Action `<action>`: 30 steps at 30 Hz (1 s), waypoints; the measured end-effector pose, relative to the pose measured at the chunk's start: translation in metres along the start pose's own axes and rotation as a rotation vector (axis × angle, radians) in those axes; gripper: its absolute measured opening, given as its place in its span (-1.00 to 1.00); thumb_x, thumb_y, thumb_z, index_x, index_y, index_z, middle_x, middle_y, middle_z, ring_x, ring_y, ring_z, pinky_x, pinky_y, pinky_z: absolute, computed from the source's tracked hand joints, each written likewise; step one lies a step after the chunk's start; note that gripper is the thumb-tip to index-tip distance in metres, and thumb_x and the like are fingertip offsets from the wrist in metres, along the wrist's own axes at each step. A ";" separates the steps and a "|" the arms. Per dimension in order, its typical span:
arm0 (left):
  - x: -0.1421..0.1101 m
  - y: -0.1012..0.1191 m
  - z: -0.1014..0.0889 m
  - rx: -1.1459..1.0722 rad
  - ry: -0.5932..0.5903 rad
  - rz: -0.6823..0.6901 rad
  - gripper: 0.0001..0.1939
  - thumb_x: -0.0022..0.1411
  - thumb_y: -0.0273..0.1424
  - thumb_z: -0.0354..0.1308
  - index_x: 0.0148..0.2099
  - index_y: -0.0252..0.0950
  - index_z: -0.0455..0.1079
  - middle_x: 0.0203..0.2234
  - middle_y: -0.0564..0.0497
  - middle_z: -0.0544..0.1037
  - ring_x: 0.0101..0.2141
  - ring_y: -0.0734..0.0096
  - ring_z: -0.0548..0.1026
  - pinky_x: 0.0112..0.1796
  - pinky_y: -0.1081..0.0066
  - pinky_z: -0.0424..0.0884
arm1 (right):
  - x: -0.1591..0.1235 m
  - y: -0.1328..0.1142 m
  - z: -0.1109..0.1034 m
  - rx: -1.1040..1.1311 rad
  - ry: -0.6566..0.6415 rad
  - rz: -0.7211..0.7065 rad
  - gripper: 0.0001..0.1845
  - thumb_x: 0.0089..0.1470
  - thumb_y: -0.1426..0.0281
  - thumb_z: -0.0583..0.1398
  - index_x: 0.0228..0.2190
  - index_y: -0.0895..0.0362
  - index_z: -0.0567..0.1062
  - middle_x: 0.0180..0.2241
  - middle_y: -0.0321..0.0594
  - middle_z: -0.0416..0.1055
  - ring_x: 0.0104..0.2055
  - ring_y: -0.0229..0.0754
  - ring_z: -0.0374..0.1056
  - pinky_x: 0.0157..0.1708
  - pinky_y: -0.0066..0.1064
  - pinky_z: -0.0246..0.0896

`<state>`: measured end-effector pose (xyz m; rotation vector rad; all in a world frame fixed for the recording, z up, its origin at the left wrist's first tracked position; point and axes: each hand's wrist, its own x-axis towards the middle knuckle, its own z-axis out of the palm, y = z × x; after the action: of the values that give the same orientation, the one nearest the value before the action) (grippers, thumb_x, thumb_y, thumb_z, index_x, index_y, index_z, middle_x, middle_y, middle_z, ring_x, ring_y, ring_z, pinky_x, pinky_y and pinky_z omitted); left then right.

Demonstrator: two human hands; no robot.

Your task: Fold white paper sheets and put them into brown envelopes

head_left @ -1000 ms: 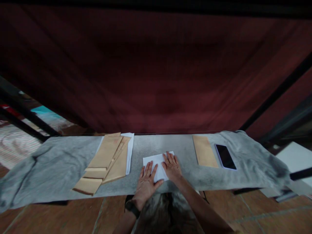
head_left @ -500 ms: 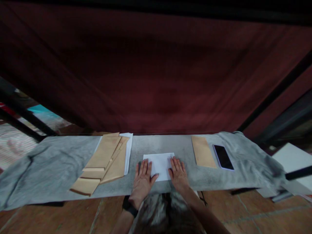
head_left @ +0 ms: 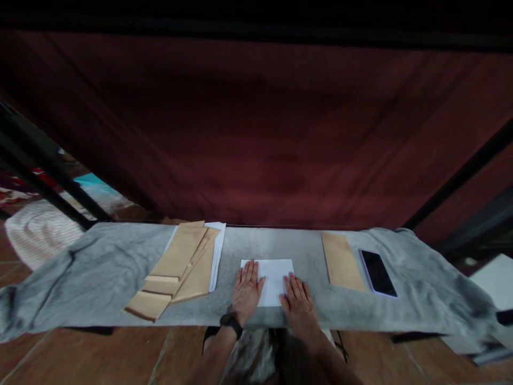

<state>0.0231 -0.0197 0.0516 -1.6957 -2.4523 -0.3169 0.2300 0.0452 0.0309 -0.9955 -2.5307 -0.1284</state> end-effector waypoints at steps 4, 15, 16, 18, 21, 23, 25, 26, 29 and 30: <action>-0.017 -0.016 0.001 0.023 0.072 -0.050 -0.38 0.47 -0.17 -0.20 0.42 -0.40 0.11 0.35 -0.24 0.21 0.34 0.11 0.18 0.28 0.04 0.16 | 0.000 -0.001 0.001 0.012 -0.002 0.058 -0.43 0.34 0.32 0.01 0.32 0.18 0.21 0.33 0.07 0.17 0.33 0.08 0.17 0.29 0.09 0.02; -0.021 -0.013 -0.007 0.014 0.058 -0.077 -0.38 0.46 -0.17 -0.17 0.42 -0.37 0.12 0.35 -0.22 0.21 0.34 0.12 0.19 0.28 0.05 0.15 | -0.001 -0.028 -0.005 0.074 -0.030 -0.050 -0.46 0.34 0.28 0.04 0.28 0.13 0.29 0.34 0.03 0.16 0.37 0.03 0.12 0.27 0.00 0.09; -0.021 -0.013 -0.007 0.014 0.059 -0.081 -0.39 0.46 -0.16 -0.17 0.42 -0.37 0.12 0.35 -0.21 0.21 0.34 0.12 0.19 0.28 0.05 0.15 | -0.005 -0.024 -0.005 0.063 -0.024 -0.056 -0.45 0.34 0.27 0.04 0.28 0.15 0.29 0.34 0.05 0.16 0.36 0.04 0.12 0.26 -0.01 0.09; -0.022 -0.012 -0.005 0.016 0.070 -0.090 -0.39 0.46 -0.16 -0.17 0.41 -0.36 0.13 0.35 -0.22 0.23 0.34 0.11 0.19 0.28 0.03 0.14 | -0.011 -0.016 -0.004 0.043 -0.006 -0.080 -0.44 0.35 0.24 0.03 0.28 0.18 0.29 0.35 0.07 0.15 0.36 0.04 0.11 0.26 -0.02 0.09; -0.021 0.000 -0.001 0.005 0.101 -0.109 -0.38 0.46 -0.17 -0.18 0.41 -0.41 0.12 0.34 -0.27 0.24 0.35 0.05 0.15 0.29 -0.06 0.10 | -0.015 -0.010 0.000 0.027 0.021 -0.102 -0.44 0.36 0.23 0.01 0.28 0.18 0.29 0.36 0.05 0.13 0.37 0.05 0.11 0.27 -0.02 0.08; -0.016 0.016 0.004 -0.041 0.099 -0.068 -0.38 0.46 -0.18 -0.17 0.43 -0.40 0.09 0.36 -0.27 0.20 0.36 0.03 0.12 0.30 -0.11 0.07 | -0.016 -0.011 0.002 0.026 0.031 -0.098 -0.45 0.35 0.25 0.01 0.29 0.16 0.28 0.36 0.04 0.12 0.37 0.05 0.11 0.27 0.00 0.07; -0.009 0.036 0.008 -0.114 0.043 0.034 -0.39 0.46 -0.18 -0.17 0.44 -0.31 0.07 0.39 -0.20 0.15 0.38 0.06 0.09 0.31 -0.09 0.05 | -0.016 -0.011 0.005 0.025 0.039 -0.099 -0.45 0.34 0.28 0.01 0.28 0.16 0.29 0.35 0.04 0.15 0.36 0.05 0.12 0.28 0.01 0.06; -0.005 0.045 0.009 -0.145 0.000 0.074 -0.40 0.46 -0.17 -0.18 0.43 -0.28 0.09 0.39 -0.16 0.14 0.38 0.07 0.08 0.32 -0.08 0.05 | -0.016 -0.011 0.006 0.023 0.047 -0.102 -0.46 0.34 0.30 0.00 0.28 0.17 0.30 0.34 0.05 0.16 0.35 0.05 0.14 0.28 0.01 0.06; 0.008 0.059 0.013 -0.184 -0.080 0.082 -0.41 0.48 -0.14 -0.24 0.42 -0.25 0.13 0.39 -0.12 0.15 0.38 0.11 0.08 0.32 -0.04 0.06 | -0.017 -0.010 0.009 0.022 0.067 -0.117 -0.45 0.34 0.32 -0.01 0.29 0.18 0.29 0.33 0.04 0.19 0.34 0.05 0.15 0.28 0.02 0.06; 0.011 0.058 0.013 -0.182 -0.084 0.072 -0.41 0.48 -0.13 -0.25 0.42 -0.24 0.13 0.39 -0.11 0.16 0.38 0.12 0.09 0.32 -0.04 0.06 | -0.018 -0.009 0.010 0.026 0.071 -0.117 -0.44 0.34 0.30 -0.01 0.30 0.16 0.27 0.33 0.03 0.18 0.35 0.05 0.14 0.28 0.02 0.06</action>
<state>0.0735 0.0139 0.0468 -1.9016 -2.4804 -0.4833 0.2322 0.0298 0.0155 -0.8180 -2.5193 -0.1614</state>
